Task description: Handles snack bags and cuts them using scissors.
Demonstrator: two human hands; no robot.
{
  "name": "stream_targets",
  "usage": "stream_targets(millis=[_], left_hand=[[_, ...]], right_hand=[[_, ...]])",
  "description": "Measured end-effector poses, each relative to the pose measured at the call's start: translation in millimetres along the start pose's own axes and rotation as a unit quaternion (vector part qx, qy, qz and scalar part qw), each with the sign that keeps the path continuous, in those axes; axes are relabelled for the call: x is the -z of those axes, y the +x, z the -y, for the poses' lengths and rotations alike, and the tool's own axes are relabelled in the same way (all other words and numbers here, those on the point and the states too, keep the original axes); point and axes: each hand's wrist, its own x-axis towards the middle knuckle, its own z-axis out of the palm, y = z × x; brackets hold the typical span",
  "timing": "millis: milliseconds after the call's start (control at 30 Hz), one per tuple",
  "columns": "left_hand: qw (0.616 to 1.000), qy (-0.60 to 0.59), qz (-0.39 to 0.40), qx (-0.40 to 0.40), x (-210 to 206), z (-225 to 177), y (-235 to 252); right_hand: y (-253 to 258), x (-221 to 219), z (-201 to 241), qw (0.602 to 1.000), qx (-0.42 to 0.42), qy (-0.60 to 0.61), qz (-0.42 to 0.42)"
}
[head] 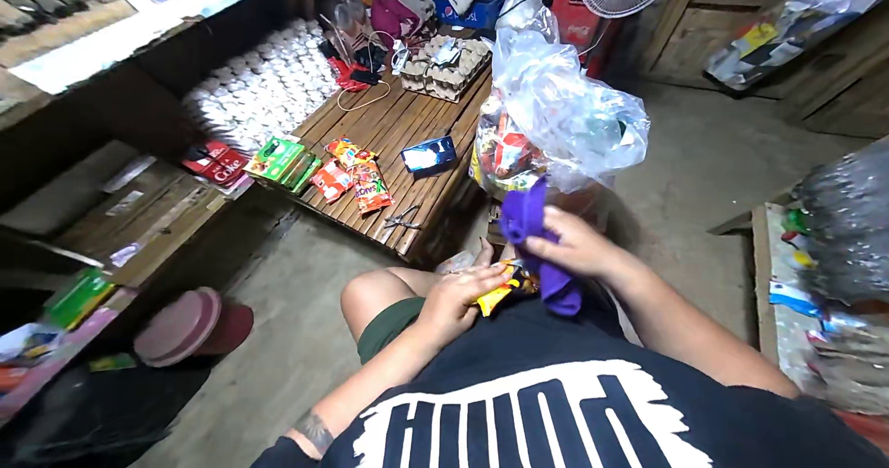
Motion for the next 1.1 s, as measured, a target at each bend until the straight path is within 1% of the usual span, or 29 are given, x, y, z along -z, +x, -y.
stream_targets(millis=[33, 67, 100, 133, 200, 300, 367, 433, 533, 567, 600, 633, 667, 733, 767, 833, 900, 1033, 1100], left_hand=[[0.999, 0.033, -0.004, -0.004, 0, -3, -1], [0.998, 0.061, -0.011, -0.002, 0, -6, -3], [0.997, 0.079, -0.005, 0.005, 0, -8, -5], [0.997, 0.080, 0.000, 0.011, 1, -8, -7], [0.998, 0.058, -0.001, -0.001, 2, -5, -9], [0.999, 0.021, 0.006, -0.026, 6, -3, -11], [1.000, 0.014, 0.002, -0.027, 8, -3, -12], [1.000, 0.012, -0.002, -0.028, 9, -4, -11], [0.998, 0.015, 0.010, -0.055, 7, -5, -6], [0.997, 0.021, 0.016, -0.069, 6, -5, -3], [0.996, 0.033, 0.020, -0.082, 6, -7, 0], [0.994, 0.050, 0.020, -0.092, 5, -7, 1], [0.993, 0.070, 0.020, -0.094, 5, -9, 1], [0.992, 0.088, 0.036, -0.080, 6, -12, -1], [0.993, 0.084, 0.047, -0.072, 7, -12, -3], [0.993, 0.073, 0.059, -0.065, 11, -13, -4], [0.993, 0.065, 0.069, -0.065, 14, -14, -5], [0.994, 0.040, 0.072, -0.067, 15, -12, -4], [0.995, 0.029, 0.071, -0.069, 15, -11, -2]], right_hand=[[3, -13, 9, 0.997, 0.047, -0.008, 0.061], [7, -26, 14, 0.990, 0.072, -0.012, 0.118], [11, -36, 15, 0.983, 0.074, -0.014, 0.165], [15, -42, 13, 0.980, 0.058, -0.009, 0.192], [22, -41, -3, 0.976, 0.013, -0.002, 0.218], [27, -27, -32, 0.950, -0.099, -0.060, 0.291], [23, -17, -47, 0.944, -0.114, -0.108, 0.288], [20, -1, -45, 0.959, -0.109, -0.131, 0.228], [21, 10, -19, 0.981, -0.130, -0.086, 0.116], [23, 6, -7, 0.987, -0.119, -0.054, 0.091], [24, -3, 4, 0.991, -0.098, -0.023, 0.084], [25, -13, 16, 0.992, -0.075, 0.014, 0.105], [26, -24, 25, 0.987, -0.049, 0.036, 0.148], [30, -48, 23, 0.974, 0.002, 0.036, 0.223], [33, -54, 16, 0.968, 0.007, 0.052, 0.245], [38, -55, 3, 0.958, -0.006, 0.093, 0.273], [40, -53, -5, 0.950, -0.031, 0.104, 0.292], [35, -52, -21, 0.950, -0.065, 0.111, 0.286], [30, -47, -23, 0.948, -0.098, 0.114, 0.280]])
